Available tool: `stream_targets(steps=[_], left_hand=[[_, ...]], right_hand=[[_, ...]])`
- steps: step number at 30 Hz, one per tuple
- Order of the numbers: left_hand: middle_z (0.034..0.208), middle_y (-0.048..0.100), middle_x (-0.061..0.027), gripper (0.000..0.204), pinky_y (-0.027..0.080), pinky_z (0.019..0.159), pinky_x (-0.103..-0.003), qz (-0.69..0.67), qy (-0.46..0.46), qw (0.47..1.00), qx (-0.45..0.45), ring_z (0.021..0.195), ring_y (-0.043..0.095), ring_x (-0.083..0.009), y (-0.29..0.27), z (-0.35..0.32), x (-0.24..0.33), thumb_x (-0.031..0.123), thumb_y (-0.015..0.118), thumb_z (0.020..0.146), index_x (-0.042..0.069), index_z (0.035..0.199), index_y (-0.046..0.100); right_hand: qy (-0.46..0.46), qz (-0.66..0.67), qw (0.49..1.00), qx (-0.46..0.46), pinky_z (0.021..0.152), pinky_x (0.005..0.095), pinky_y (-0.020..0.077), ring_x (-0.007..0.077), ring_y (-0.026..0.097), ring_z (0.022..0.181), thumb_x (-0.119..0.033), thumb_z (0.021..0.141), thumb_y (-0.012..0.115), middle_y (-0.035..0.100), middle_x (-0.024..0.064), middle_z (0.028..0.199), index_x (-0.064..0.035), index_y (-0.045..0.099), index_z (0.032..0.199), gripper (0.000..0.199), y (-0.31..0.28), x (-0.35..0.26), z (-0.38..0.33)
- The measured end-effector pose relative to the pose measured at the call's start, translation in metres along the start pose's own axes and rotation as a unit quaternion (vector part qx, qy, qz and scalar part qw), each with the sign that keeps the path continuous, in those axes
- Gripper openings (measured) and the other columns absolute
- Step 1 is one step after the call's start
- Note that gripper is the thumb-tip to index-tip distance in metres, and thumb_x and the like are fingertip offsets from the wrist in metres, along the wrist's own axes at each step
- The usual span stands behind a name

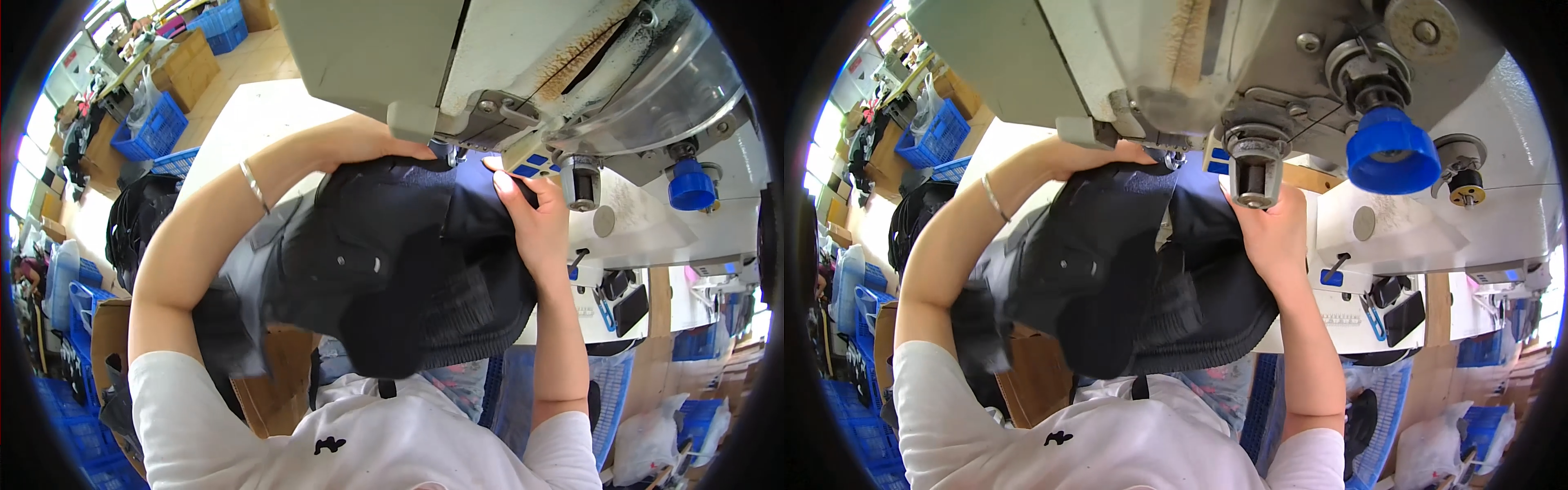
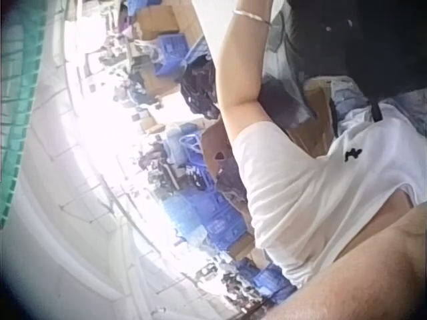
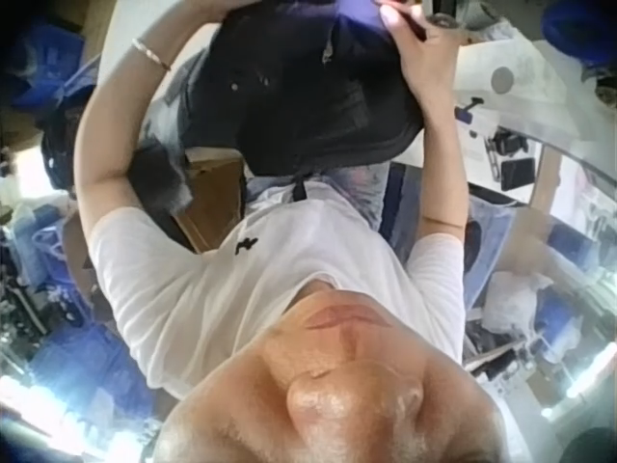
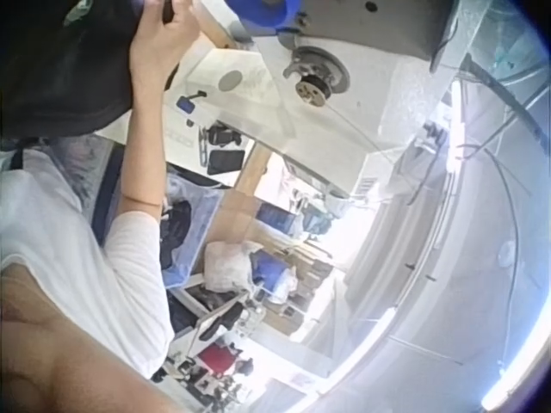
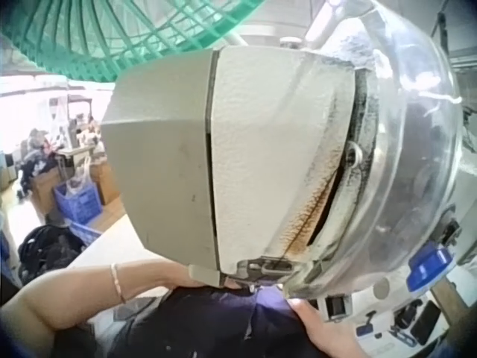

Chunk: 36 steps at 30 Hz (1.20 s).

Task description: Sewing and assembling black protective gear components using an industrial sewing machine in a manufacturing setting.

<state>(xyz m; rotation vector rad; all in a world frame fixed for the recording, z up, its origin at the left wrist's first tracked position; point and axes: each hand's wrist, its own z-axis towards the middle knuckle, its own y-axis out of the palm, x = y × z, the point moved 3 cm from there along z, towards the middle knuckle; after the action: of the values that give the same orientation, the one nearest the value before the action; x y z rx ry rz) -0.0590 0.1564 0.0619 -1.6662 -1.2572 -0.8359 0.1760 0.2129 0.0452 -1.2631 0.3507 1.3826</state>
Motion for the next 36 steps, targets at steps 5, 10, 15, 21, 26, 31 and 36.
stream_targets(steps=[5,10,15,21,26,31,36], left_hand=[[0.113,0.064,-0.0135,0.054,0.048,0.084,-0.029,0.008,0.084,0.996,0.018,0.098,0.061,-0.0193,0.002,0.001,-0.012,0.039,0.072,0.078,0.002,0.116,0.063],[0.114,0.063,-0.0140,0.057,0.047,0.084,-0.030,0.031,0.048,0.998,0.011,0.099,0.060,-0.0199,0.003,0.004,-0.007,0.044,0.071,0.077,0.003,0.117,0.063],[0.117,0.062,-0.0144,0.058,0.047,0.086,-0.032,0.077,0.021,0.996,0.045,0.102,0.060,-0.0216,-0.005,0.008,-0.011,0.046,0.071,0.077,0.005,0.118,0.063],[0.119,0.061,-0.0143,0.059,0.044,0.092,-0.034,0.047,0.023,0.998,0.017,0.107,0.057,-0.0229,0.003,-0.004,0.005,0.048,0.072,0.075,0.009,0.118,0.064],[0.120,0.059,-0.0139,0.061,0.044,0.092,-0.033,0.069,0.018,0.996,0.050,0.108,0.056,-0.0219,-0.008,0.001,0.001,0.045,0.072,0.074,0.008,0.121,0.061],[0.122,0.059,-0.0126,0.060,0.043,0.093,-0.034,0.094,0.036,0.993,0.068,0.110,0.056,-0.0213,-0.005,-0.005,0.012,0.042,0.070,0.075,0.010,0.124,0.059],[0.122,0.059,-0.0134,0.050,0.042,0.095,-0.034,0.106,0.109,0.986,0.061,0.112,0.054,-0.0213,0.001,-0.009,0.024,0.035,0.067,0.081,0.011,0.125,0.059]], right_hand=[[0.045,-0.077,0.996,-0.008,0.087,0.0249,0.0405,0.0120,0.059,0.092,-0.023,0.087,0.064,0.069,0.0056,0.097,-0.0071,0.070,0.105,0.025,0.000,-0.001,-0.002],[-0.037,-0.002,0.999,0.011,0.057,0.0348,0.0415,0.0226,0.044,0.055,-0.017,0.078,0.070,0.054,0.0141,0.060,0.0041,0.054,0.073,0.027,-0.002,0.005,0.005],[-0.052,-0.008,0.999,0.006,0.058,0.0349,0.0426,0.0233,0.047,0.055,-0.018,0.077,0.071,0.057,0.0146,0.062,0.0039,0.056,0.075,0.027,0.000,0.015,0.014],[-0.054,-0.022,0.998,0.027,0.062,0.0345,0.0448,0.0243,0.055,0.061,-0.018,0.077,0.069,0.061,0.0144,0.068,0.0029,0.059,0.080,0.023,-0.005,0.005,0.013],[-0.057,-0.030,0.998,0.002,0.063,0.0345,0.0454,0.0239,0.058,0.064,-0.014,0.076,0.066,0.062,0.0143,0.071,0.0023,0.061,0.083,0.019,-0.002,0.007,0.021],[0.001,-0.075,0.997,-0.002,0.064,0.0355,0.0453,0.0247,0.058,0.067,-0.012,0.076,0.063,0.061,0.0145,0.070,0.0025,0.061,0.080,0.016,-0.005,0.017,0.023],[-0.082,-0.237,0.968,-0.013,0.069,0.0373,0.0453,0.0299,0.059,0.075,-0.014,0.075,0.063,0.061,0.0169,0.080,0.0015,0.059,0.087,0.020,-0.010,0.039,0.025]])
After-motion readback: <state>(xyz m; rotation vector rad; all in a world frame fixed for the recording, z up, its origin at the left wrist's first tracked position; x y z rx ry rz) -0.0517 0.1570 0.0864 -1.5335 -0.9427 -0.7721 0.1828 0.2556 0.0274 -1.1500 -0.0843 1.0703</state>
